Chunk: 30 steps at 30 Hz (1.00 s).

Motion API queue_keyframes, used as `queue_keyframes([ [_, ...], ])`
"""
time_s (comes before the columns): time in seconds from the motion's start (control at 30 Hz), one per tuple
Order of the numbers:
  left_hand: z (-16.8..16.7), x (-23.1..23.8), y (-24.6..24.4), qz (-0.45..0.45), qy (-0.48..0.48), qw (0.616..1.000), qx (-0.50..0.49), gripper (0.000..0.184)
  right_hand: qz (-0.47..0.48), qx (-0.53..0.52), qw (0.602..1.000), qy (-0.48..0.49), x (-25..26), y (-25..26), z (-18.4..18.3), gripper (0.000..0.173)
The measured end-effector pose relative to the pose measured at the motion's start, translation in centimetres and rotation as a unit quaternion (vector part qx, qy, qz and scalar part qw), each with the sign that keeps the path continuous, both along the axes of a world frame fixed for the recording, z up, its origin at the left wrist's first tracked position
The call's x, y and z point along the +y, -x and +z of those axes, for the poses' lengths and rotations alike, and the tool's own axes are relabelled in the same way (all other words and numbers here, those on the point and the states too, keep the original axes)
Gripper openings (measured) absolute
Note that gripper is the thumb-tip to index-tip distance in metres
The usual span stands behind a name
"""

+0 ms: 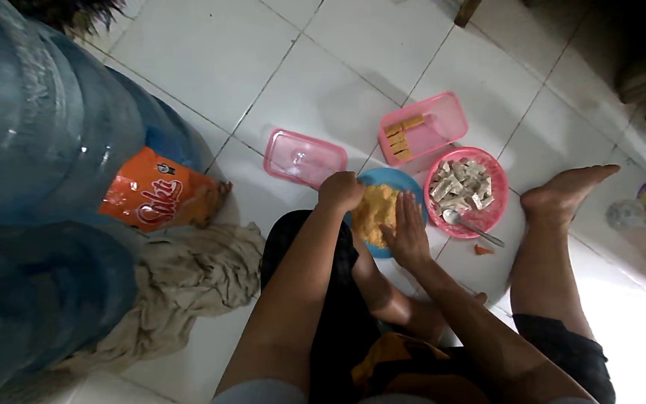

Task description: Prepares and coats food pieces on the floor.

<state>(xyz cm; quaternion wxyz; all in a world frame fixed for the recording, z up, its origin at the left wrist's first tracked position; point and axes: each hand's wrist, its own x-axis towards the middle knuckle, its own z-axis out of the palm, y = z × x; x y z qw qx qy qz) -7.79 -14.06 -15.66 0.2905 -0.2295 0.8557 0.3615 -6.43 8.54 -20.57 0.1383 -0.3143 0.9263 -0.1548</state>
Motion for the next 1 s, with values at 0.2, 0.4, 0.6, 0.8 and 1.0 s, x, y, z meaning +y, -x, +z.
queue_keyframes([
  [0.2,0.0,-0.2,-0.2,0.003,-0.001,1.000,-0.004,0.045,0.064,0.028,0.995,-0.078,0.3,-1.5,-2.2,0.091],
  [0.4,-0.1,-0.2,-0.1,0.006,-0.004,1.000,-0.003,0.046,0.073,0.020,0.993,-0.089,0.4,-1.8,-2.6,0.092],
  [0.6,0.0,-0.1,-0.1,0.005,-0.002,1.000,-0.013,0.046,-0.077,-0.016,0.997,0.023,-0.1,-0.4,-1.7,0.080],
  [0.8,0.1,0.0,0.0,0.002,-0.001,1.000,-0.014,0.044,-0.159,-0.145,0.975,-0.048,-3.2,2.6,0.6,0.077],
  [1.0,0.2,0.0,0.0,0.000,-0.005,1.000,-0.010,0.044,-0.166,-0.168,0.966,-0.106,-4.6,5.3,1.4,0.052],
])
